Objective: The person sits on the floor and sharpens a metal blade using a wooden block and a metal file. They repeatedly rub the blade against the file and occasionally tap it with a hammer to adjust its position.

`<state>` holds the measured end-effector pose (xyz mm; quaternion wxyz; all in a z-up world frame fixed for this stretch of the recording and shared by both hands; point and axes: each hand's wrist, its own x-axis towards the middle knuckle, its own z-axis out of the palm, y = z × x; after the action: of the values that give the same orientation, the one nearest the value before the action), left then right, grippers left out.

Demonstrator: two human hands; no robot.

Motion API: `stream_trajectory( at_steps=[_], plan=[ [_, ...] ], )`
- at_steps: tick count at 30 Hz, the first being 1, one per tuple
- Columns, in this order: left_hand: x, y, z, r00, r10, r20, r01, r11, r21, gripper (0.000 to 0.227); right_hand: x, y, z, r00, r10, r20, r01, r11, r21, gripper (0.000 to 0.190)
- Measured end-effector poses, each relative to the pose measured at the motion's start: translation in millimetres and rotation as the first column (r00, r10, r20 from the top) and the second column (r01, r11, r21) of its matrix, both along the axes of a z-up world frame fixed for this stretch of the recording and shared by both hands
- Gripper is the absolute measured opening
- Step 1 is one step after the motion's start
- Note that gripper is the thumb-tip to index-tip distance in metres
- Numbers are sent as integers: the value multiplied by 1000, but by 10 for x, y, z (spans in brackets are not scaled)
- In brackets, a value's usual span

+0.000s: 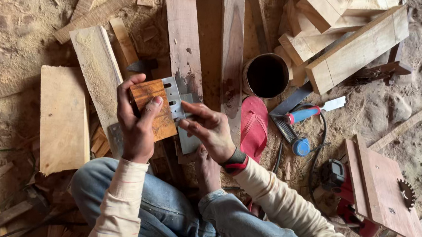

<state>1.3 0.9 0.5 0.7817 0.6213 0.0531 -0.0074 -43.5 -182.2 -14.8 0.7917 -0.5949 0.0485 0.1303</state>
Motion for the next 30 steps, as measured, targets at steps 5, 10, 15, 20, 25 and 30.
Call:
stream_trajectory(
  at_steps=[5,10,15,20,25,30],
  plan=[
    [-38,32,-15,1000,18,13,-17,1000,-9,44,-99,8,0,998,-4,-57,2,999,-33,43],
    [-47,39,-37,999,29,16,-29,1000,-4,45,-167,-16,-95,987,-18,-159,17,1000,-10,43],
    [-78,52,-59,999,40,2,-39,997,-63,46,-243,-40,-224,975,-22,-219,30,999,34,39],
    [-115,69,-121,998,43,35,-43,999,11,46,-270,-37,-335,962,-28,-270,64,990,127,34],
    [-77,66,-339,999,-12,-53,24,973,231,57,-229,-68,-289,980,-108,-165,92,991,-101,35],
    [-80,-23,-732,995,-79,-52,94,886,454,55,-351,71,-158,817,274,508,212,675,-706,62]
  ],
)
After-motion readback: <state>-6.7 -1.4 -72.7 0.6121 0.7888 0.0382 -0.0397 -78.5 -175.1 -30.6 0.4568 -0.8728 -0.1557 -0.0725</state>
